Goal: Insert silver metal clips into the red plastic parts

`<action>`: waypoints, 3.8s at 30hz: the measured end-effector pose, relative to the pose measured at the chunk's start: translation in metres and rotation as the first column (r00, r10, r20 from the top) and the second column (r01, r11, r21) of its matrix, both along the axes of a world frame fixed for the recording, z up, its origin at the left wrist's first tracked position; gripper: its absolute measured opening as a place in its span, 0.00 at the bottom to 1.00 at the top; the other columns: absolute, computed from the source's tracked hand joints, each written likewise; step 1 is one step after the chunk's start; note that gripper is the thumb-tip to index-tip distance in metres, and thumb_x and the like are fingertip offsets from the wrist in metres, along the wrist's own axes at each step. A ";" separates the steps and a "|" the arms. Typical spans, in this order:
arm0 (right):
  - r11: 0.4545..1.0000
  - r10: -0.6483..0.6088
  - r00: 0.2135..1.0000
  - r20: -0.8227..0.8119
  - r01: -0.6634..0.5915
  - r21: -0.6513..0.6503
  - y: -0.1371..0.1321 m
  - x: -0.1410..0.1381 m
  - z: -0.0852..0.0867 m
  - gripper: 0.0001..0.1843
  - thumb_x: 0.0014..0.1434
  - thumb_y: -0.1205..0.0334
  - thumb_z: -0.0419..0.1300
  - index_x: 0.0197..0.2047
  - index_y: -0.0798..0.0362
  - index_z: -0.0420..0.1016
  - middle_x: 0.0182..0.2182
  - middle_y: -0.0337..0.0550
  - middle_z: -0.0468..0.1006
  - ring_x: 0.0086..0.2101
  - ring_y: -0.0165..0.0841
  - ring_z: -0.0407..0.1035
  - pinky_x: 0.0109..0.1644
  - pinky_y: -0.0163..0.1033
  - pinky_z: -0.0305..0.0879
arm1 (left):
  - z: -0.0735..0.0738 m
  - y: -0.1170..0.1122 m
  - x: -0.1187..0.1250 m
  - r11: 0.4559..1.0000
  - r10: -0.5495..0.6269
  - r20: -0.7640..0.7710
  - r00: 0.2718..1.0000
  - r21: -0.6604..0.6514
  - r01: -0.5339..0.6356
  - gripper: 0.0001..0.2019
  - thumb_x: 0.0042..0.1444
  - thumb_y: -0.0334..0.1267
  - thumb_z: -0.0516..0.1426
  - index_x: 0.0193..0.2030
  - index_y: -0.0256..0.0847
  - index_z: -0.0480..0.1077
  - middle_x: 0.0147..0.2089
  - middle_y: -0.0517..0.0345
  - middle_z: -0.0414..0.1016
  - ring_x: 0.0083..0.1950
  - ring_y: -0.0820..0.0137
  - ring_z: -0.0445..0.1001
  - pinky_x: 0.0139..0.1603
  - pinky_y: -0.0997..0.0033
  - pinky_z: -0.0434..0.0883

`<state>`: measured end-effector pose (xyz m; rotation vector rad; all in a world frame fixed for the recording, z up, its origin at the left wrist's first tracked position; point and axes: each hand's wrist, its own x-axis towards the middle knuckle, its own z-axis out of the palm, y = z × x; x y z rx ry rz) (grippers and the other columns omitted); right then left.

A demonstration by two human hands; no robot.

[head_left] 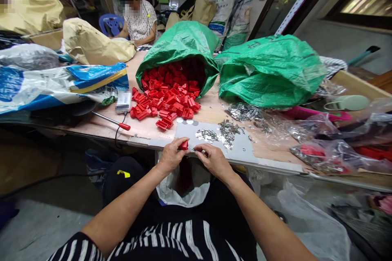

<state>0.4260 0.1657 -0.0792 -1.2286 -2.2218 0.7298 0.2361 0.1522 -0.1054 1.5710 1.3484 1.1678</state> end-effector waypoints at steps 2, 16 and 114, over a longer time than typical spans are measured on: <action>1.000 0.018 1.000 0.008 -0.018 0.018 0.003 -0.001 -0.002 0.09 0.60 0.64 0.56 0.41 0.54 0.75 0.36 0.44 0.74 0.37 0.31 0.68 0.42 0.37 0.62 | 0.000 0.001 -0.001 1.000 -0.005 0.026 1.000 -0.004 0.005 0.21 0.48 0.34 0.62 0.51 0.48 0.73 0.47 0.55 0.74 0.46 0.63 0.72 0.55 0.64 0.64; 0.998 0.067 0.993 0.092 -0.067 -0.005 0.012 -0.005 -0.004 0.09 0.59 0.68 0.55 0.40 0.54 0.76 0.37 0.44 0.75 0.38 0.32 0.68 0.44 0.37 0.63 | 0.001 0.002 -0.001 1.000 -0.017 -0.040 0.999 0.018 0.017 0.19 0.49 0.35 0.61 0.50 0.46 0.73 0.48 0.55 0.75 0.47 0.63 0.72 0.53 0.66 0.65; 0.884 0.466 0.869 -0.169 -0.467 0.034 0.008 -0.080 0.041 0.10 0.63 0.60 0.55 0.37 0.57 0.73 0.36 0.45 0.74 0.37 0.29 0.68 0.42 0.33 0.64 | -0.002 -0.058 -0.026 0.714 0.438 0.895 0.091 -0.407 0.569 0.24 0.59 0.57 0.49 0.40 0.34 0.69 0.33 0.48 0.73 0.24 0.73 0.70 0.17 0.82 0.58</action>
